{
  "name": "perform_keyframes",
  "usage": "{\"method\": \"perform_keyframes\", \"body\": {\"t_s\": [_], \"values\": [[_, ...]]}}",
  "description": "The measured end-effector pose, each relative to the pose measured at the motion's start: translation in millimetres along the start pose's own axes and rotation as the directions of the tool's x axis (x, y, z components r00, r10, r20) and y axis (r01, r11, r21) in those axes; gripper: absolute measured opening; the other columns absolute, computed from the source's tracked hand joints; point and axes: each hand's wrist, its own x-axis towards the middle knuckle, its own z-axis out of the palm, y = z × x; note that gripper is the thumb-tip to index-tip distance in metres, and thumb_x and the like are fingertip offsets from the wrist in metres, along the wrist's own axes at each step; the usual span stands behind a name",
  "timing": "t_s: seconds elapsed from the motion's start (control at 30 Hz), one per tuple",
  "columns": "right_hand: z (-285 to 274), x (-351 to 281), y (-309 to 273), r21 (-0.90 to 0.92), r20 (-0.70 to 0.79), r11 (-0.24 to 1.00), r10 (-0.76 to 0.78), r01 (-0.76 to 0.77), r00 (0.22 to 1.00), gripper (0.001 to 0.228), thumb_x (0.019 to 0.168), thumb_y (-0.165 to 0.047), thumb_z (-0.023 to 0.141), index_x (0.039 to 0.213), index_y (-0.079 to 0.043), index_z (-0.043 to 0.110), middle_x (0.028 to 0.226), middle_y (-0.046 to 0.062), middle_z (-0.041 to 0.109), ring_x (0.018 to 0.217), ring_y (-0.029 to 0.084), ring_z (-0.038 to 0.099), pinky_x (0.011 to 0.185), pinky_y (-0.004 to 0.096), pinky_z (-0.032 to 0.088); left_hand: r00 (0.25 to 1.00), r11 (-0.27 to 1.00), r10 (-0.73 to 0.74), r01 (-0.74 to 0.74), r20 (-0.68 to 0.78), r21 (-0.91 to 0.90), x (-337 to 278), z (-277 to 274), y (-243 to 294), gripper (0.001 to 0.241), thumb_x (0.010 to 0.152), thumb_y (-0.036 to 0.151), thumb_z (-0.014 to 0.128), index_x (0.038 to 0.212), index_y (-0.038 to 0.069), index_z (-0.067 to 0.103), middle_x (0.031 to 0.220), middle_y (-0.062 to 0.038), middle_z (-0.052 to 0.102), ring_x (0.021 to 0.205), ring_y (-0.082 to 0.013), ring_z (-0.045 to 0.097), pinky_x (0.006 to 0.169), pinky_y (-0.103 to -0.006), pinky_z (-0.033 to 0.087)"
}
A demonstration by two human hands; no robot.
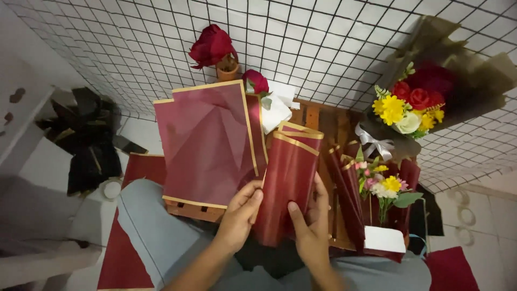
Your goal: Wrapping flower bouquets with decorative paper using scissors and tape on a low wooden table.
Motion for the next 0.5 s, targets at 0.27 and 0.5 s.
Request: {"method": "perform_keyframes", "body": {"t_s": [0.27,0.5], "values": [[11.4,-12.2,10.7,-0.003,0.0,1.0,0.021,-0.021,1.0,0.073,0.092,-0.001,0.055,0.157,-0.004,0.025,0.157,0.019,0.044,0.139,0.028,0.051,0.113,0.041,0.042,0.999,0.983,-0.052,0.05,-0.006,-0.178,-7.8,-3.5,1.0,0.038,0.104,0.018,0.05,0.135,-0.003,0.061,0.096,-0.006,0.061,0.08,-0.0106,0.05,0.072,-0.0246,0.038],[31.3,-5.4,13.1,-0.02,0.033,0.997,0.078,-0.077,0.996,0.069,0.094,-0.002,0.055,0.156,-0.006,0.025,0.151,0.017,0.052,0.132,0.024,0.058,0.108,0.036,0.046,0.995,0.974,-0.094,0.082,-0.046,-0.212,2.3,-5.3,24.2,0.042,0.104,0.019,0.044,0.134,-0.006,0.061,0.122,-0.016,0.069,0.105,-0.0207,0.06,0.09,-0.0316,0.045]]}}
